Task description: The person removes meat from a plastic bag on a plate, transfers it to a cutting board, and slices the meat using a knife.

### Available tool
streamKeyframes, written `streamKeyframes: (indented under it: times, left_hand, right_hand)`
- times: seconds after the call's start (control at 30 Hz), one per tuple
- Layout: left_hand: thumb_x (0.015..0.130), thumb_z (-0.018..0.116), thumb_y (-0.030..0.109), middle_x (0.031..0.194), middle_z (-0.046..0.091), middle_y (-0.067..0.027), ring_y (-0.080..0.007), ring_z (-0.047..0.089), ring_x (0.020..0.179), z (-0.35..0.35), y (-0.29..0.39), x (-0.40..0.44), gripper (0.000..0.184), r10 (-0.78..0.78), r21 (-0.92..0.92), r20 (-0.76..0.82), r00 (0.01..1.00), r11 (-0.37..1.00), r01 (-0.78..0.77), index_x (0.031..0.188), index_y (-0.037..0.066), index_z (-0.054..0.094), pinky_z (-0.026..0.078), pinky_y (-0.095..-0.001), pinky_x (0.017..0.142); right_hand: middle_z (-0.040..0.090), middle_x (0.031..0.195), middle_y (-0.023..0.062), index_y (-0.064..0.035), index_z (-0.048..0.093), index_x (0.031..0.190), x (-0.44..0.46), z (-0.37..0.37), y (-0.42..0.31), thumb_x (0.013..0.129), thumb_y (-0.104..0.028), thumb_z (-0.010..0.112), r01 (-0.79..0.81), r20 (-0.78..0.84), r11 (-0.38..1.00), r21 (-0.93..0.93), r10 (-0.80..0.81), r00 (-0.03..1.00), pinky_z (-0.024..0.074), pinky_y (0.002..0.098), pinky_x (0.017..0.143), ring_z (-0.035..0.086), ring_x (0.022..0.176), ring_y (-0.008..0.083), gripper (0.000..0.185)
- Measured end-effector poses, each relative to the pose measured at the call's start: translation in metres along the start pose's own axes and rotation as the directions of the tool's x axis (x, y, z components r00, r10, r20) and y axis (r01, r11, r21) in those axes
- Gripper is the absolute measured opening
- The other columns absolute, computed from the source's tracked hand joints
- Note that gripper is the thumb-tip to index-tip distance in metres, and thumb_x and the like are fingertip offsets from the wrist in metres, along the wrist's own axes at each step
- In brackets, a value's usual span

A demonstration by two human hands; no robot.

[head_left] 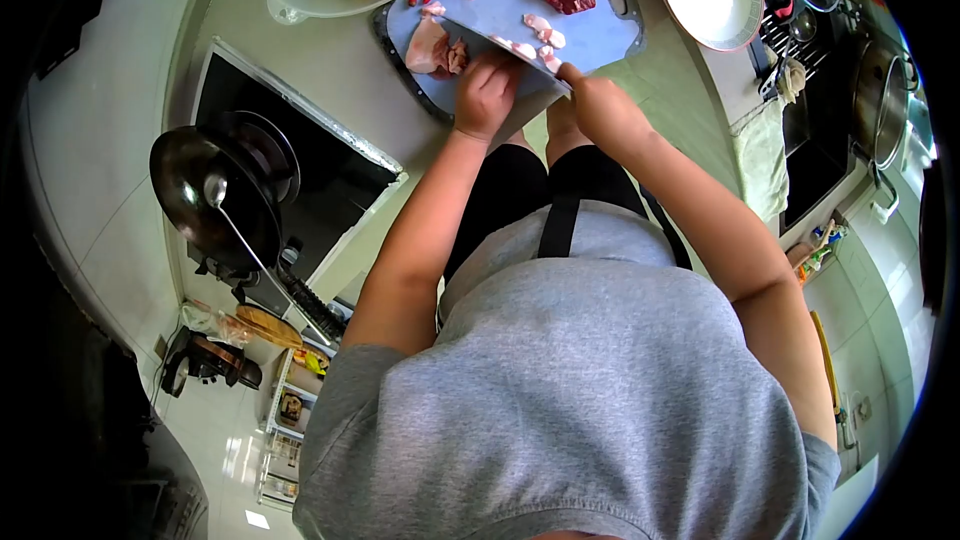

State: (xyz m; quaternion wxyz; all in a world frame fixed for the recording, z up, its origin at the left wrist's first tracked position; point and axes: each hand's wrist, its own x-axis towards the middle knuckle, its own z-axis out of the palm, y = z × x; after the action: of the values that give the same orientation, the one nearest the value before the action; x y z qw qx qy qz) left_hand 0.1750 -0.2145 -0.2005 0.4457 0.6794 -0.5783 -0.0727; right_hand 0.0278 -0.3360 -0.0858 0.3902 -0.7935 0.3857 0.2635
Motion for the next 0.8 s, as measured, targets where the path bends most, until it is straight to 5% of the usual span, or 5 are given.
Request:
streamKeyframes:
  times: [0.07, 0.37, 0.47, 0.67, 0.8]
  left_hand:
    - [0.079, 0.068, 0.000, 0.098, 0.067, -0.0121, -0.0326, 0.064, 0.090, 0.002, -0.004, 0.001, 0.015, -0.052, 0.042, -0.103, 0.993, 0.998, 0.057, 0.093, 0.002, 0.070, 0.053, -0.0422, 0.082]
    - [0.079, 0.067, 0.000, 0.100, 0.066, -0.0136, -0.0347, 0.063, 0.092, 0.002, -0.001, 0.003, 0.013, -0.102, 0.015, -0.013, 0.995, 0.995, 0.103, 0.092, 0.001, 0.069, 0.052, -0.0432, 0.083]
    - [0.078, 0.066, -0.001, 0.099, 0.066, -0.0138, -0.0348, 0.064, 0.093, -0.001, 0.002, 0.010, 0.015, -0.054, 0.032, -0.057, 0.997, 0.998, 0.056, 0.092, 0.002, 0.069, 0.052, -0.0434, 0.083]
    - [0.078, 0.065, -0.002, 0.101, 0.066, -0.0136, -0.0336, 0.064, 0.095, -0.002, 0.008, 0.008, 0.020, -0.037, 0.076, -0.013, 0.999, 0.996, 0.037, 0.096, 0.002, 0.070, 0.053, -0.0426, 0.084]
    - [0.079, 0.064, -0.001, 0.105, 0.066, -0.0127, -0.0318, 0.063, 0.098, -0.009, 0.010, -0.002, 0.021, -0.020, 0.158, 0.044, 0.999, 0.987, 0.013, 0.099, 0.001, 0.070, 0.053, -0.0416, 0.086]
  right_hand:
    - [0.068, 0.097, 0.0251, -0.0064, 0.052, 0.130, 0.007, 0.001, -0.003, 0.088, -0.001, 0.050, 0.026, -0.038, 1.000, -0.018, -0.026, 0.999, 0.0523, 0.0504, 0.075, 0.067, 0.092, 0.0425, 0.043]
    - [0.068, 0.097, 0.0255, -0.0054, 0.051, 0.129, -0.015, 0.003, 0.004, 0.088, -0.001, 0.049, -0.061, 0.029, 0.998, 0.018, 0.060, 0.998, 0.0521, 0.0508, 0.076, 0.066, 0.094, 0.0428, 0.041]
    - [0.068, 0.095, 0.0268, -0.0029, 0.053, 0.121, 0.013, 0.007, -0.009, 0.089, -0.003, 0.049, 0.020, -0.072, 0.998, 0.056, -0.016, 0.997, 0.0525, 0.0519, 0.076, 0.066, 0.092, 0.0438, 0.033]
    - [0.069, 0.102, 0.0214, -0.0154, 0.055, 0.135, 0.014, 0.011, -0.005, 0.092, -0.012, 0.051, 0.016, -0.120, 0.999, 0.052, -0.010, 0.993, 0.0538, 0.0493, 0.081, 0.066, 0.094, 0.0427, 0.043]
    - [0.070, 0.101, 0.0196, -0.0156, 0.062, 0.128, 0.001, 0.010, 0.036, 0.091, -0.016, 0.053, 0.048, -0.131, 0.997, 0.058, -0.040, 0.991, 0.0537, 0.0497, 0.082, 0.066, 0.094, 0.0414, 0.037]
